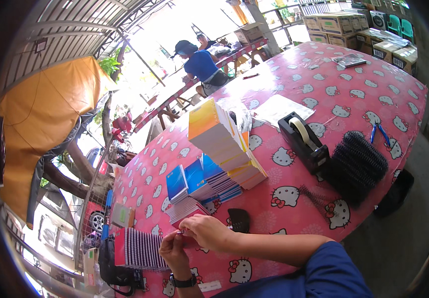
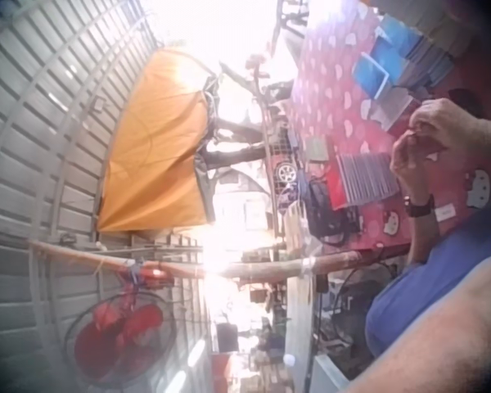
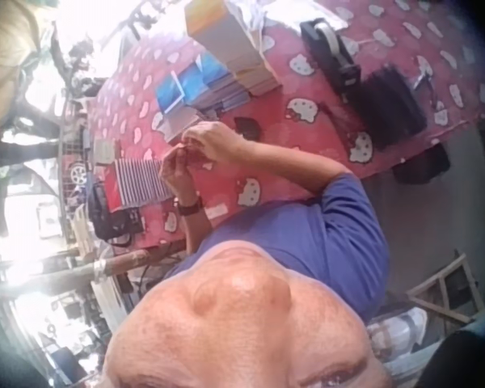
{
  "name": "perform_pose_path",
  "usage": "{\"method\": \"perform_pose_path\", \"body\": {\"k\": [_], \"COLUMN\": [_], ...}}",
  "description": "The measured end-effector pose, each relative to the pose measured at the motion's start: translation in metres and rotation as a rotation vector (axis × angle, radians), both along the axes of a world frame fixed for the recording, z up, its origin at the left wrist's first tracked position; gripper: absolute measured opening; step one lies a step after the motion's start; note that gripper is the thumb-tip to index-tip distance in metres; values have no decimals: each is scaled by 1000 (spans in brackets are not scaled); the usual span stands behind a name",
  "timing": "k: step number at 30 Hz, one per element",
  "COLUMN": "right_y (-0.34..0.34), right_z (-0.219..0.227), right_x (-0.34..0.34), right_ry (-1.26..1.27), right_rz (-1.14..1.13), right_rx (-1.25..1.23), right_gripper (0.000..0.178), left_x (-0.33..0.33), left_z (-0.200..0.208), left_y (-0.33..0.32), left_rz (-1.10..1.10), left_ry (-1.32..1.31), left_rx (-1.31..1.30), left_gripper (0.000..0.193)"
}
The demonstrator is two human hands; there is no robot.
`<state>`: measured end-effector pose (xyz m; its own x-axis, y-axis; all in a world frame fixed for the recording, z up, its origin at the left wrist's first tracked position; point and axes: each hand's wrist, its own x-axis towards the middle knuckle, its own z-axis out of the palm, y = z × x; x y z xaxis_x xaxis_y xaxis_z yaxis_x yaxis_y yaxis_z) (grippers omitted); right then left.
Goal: The person places small white labels on the covers of notebooks and then puts the notebooks into clear plastic sleeves.
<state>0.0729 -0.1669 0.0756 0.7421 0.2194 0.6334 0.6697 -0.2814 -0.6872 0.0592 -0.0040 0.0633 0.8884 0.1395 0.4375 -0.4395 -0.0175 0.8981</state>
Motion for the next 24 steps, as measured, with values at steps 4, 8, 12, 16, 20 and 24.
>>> {"method": "perform_pose_path", "body": {"k": [4,8,12,16,20,24], "right_y": [5,-2,1,-1,8,4], "right_z": [1,6,5,6,-4,7], "right_x": [-6,-4,-4,-4,-2,-9], "right_ry": [-11,-19,26,-5,-18,-40], "right_rz": [12,-4,84,75,30,26], "right_rx": [65,45,140,143,138,155], "right_gripper": [18,17,15,14,14,14], "left_x": [-1,-5,-4,-7,-9,-10], "left_z": [0,7,7,7,4,4], "left_y": [2,-2,-3,-2,-9,-7], "left_rz": [-36,-78,-55,-50,52,88], "left_ry": [43,68,28,30,-25,-36], "left_rx": [-79,-66,-66,-14,77,79], "left_gripper": [10,10,9,9,10,8]}}
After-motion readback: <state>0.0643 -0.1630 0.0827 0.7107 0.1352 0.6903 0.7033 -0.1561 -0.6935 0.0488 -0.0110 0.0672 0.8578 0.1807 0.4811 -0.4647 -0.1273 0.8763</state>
